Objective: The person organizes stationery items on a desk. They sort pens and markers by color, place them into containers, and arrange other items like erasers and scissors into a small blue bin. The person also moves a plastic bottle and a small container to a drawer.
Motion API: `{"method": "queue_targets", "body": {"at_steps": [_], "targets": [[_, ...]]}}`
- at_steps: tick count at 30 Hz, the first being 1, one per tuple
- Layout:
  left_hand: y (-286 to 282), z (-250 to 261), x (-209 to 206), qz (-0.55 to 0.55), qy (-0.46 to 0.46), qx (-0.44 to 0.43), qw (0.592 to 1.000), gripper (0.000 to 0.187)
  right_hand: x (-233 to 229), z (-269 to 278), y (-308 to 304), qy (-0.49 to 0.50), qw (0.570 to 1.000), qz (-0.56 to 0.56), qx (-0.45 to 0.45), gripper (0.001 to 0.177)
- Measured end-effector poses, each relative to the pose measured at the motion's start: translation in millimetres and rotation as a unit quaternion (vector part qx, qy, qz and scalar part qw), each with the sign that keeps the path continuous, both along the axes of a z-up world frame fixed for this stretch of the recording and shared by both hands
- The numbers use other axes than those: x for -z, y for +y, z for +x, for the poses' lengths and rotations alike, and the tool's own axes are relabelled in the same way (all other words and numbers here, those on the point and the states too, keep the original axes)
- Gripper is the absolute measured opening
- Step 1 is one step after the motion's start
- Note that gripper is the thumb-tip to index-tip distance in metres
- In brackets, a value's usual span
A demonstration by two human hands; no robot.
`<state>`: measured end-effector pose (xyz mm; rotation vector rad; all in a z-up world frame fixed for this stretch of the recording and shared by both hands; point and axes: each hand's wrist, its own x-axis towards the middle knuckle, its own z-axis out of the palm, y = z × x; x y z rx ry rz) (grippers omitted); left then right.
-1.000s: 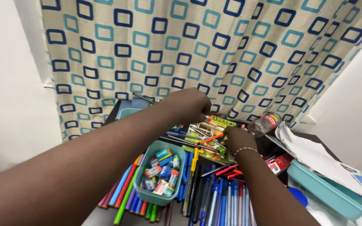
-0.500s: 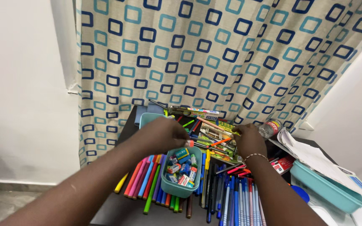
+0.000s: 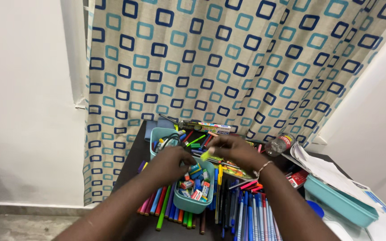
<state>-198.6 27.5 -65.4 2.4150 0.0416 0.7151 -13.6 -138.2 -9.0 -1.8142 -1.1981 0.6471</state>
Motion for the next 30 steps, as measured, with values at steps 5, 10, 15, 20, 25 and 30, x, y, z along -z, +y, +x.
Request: {"method": "queue_targets", "body": {"at_steps": [5,10,15,20,25,30], "targets": [[-7,6,16,-0.141,0.008,-0.055,0.988,0.053,15,-46,5,-0.092,0.986,-0.116,-0.078,0.020],[-6,17,29,-0.196,-0.024,-0.089,0.976,0.045,35,-58,-1,-0.134,0.986,-0.085,-0.051,0.017],[-19,22,41,-0.092,-0.106,-0.145,0.979,0.041,55,-60,-5,-0.180,0.983,-0.010,-0.034,0.017],[-31,5,23,-0.019,-0.093,-0.135,0.986,0.031,62,-65,-6,-0.221,0.975,0.014,-0.012,0.020],[-45,-10,-2,0.002,0.050,-0.170,0.984,0.035,69,-66,-7,-0.229,0.972,0.059,-0.012,0.017],[-52,-8,-7,0.039,0.057,-0.179,0.981,0.038,78,-63,-5,-0.212,0.975,0.061,0.007,0.010]]}}
